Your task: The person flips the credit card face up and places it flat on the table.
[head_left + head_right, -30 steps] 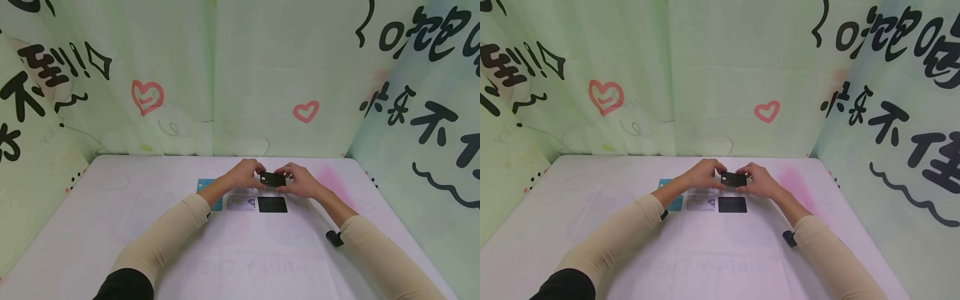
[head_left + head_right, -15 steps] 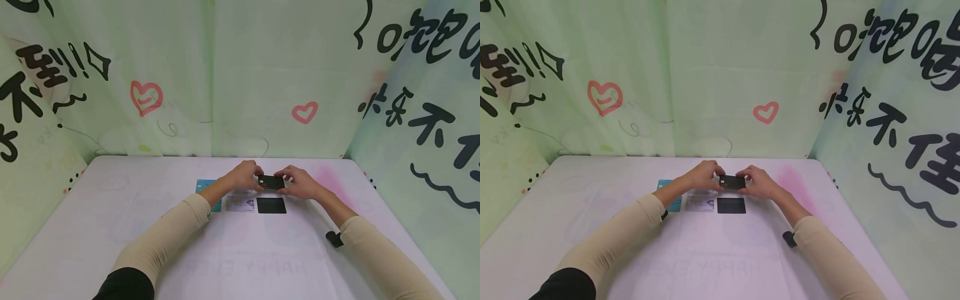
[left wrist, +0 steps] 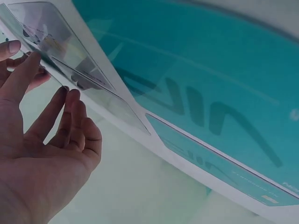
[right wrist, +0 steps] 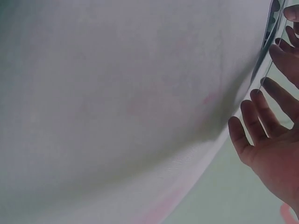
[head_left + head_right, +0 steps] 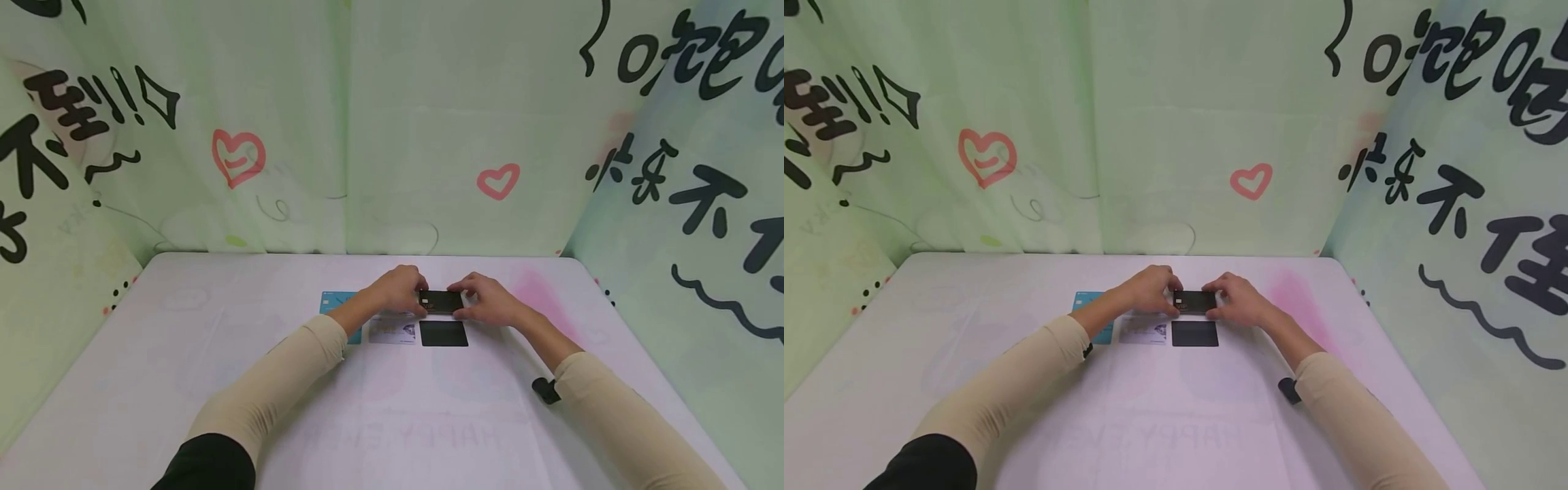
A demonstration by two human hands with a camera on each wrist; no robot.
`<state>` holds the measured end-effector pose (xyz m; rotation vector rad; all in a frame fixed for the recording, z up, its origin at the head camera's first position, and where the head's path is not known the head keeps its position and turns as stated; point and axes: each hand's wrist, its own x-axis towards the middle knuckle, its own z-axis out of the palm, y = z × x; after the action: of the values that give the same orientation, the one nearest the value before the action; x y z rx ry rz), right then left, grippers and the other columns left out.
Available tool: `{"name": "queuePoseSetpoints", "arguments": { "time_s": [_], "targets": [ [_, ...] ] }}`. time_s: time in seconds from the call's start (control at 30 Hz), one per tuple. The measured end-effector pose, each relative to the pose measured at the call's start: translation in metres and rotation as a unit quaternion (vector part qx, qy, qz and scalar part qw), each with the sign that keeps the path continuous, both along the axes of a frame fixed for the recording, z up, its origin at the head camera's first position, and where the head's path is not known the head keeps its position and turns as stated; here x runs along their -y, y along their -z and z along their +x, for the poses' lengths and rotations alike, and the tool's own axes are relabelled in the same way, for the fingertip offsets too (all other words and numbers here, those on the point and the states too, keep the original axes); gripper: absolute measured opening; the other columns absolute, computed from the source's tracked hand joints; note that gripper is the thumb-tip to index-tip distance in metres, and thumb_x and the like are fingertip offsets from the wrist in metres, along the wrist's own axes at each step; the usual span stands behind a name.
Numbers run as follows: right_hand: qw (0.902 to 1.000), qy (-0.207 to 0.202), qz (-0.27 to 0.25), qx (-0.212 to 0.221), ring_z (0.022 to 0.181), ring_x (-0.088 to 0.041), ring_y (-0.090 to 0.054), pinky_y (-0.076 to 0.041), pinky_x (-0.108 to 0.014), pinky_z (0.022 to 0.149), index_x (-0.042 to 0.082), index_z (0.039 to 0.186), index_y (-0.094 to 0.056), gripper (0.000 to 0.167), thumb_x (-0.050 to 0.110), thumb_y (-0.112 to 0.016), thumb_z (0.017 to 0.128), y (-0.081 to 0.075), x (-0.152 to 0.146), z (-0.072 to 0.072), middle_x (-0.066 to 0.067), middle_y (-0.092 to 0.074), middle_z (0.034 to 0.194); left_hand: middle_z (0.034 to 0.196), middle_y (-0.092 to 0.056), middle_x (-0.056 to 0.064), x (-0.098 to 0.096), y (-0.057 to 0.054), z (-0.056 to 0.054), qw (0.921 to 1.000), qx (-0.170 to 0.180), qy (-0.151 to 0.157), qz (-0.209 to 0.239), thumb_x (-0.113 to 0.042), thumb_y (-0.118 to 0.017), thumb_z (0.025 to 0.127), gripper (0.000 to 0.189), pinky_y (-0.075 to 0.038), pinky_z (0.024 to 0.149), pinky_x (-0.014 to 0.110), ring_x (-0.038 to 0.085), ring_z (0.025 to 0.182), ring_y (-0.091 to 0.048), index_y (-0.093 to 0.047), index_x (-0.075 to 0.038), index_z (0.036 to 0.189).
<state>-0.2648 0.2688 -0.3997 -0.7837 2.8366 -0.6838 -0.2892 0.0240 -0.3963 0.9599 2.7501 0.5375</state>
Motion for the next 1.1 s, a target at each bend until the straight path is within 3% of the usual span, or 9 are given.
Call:
{"name": "queuePoseSetpoints", "arguments": {
  "time_s": [0.2, 0.5, 1.1],
  "targets": [
    [1.0, -0.002, 0.006, 0.003, 0.107, -0.036, -0.061, -0.045, -0.04, 0.086, 0.002, 0.135, -0.068, 0.051, 0.017, -0.082, 0.088, 0.0007, 0.0017, -0.0008, -0.02, -0.064, 0.123, 0.108, -0.065, 0.006, 0.0001, -0.0003, 0.0013, 1.0, 0.002, -0.005, -0.005, -0.029, -0.086, 0.086, 0.042, -0.05, 0.09, 0.033, 0.018, 0.095, -0.056, -0.076, -0.009, 0.121],
    [0.9997, 0.01, 0.021, -0.004, 0.104, -0.034, -0.057, -0.041, -0.039, 0.085, 0.002, 0.134, -0.068, 0.051, 0.017, -0.082, 0.087, 0.003, 0.0048, -0.0006, -0.021, -0.062, 0.123, 0.111, -0.062, 0.004, -0.0015, 0.0015, 0.0015, 0.9994, -0.001, -0.017, -0.029, -0.034, -0.085, 0.086, 0.045, -0.05, 0.092, 0.038, 0.018, 0.097, -0.056, -0.076, -0.011, 0.124],
    [0.9994, 0.013, 0.03, -0.006, 0.108, -0.036, -0.057, -0.043, -0.043, 0.089, 0.002, 0.137, -0.067, 0.053, 0.017, -0.082, 0.088, 0.0051, 0.0056, 0.0003, -0.022, -0.061, 0.126, 0.114, -0.064, 0.006, -0.0003, 0.0027, 0.0017, 0.9991, -0.016, -0.007, -0.039, -0.037, -0.085, 0.086, 0.05, -0.051, 0.094, 0.04, 0.019, 0.1, -0.057, -0.074, -0.011, 0.128]
  ]
}}
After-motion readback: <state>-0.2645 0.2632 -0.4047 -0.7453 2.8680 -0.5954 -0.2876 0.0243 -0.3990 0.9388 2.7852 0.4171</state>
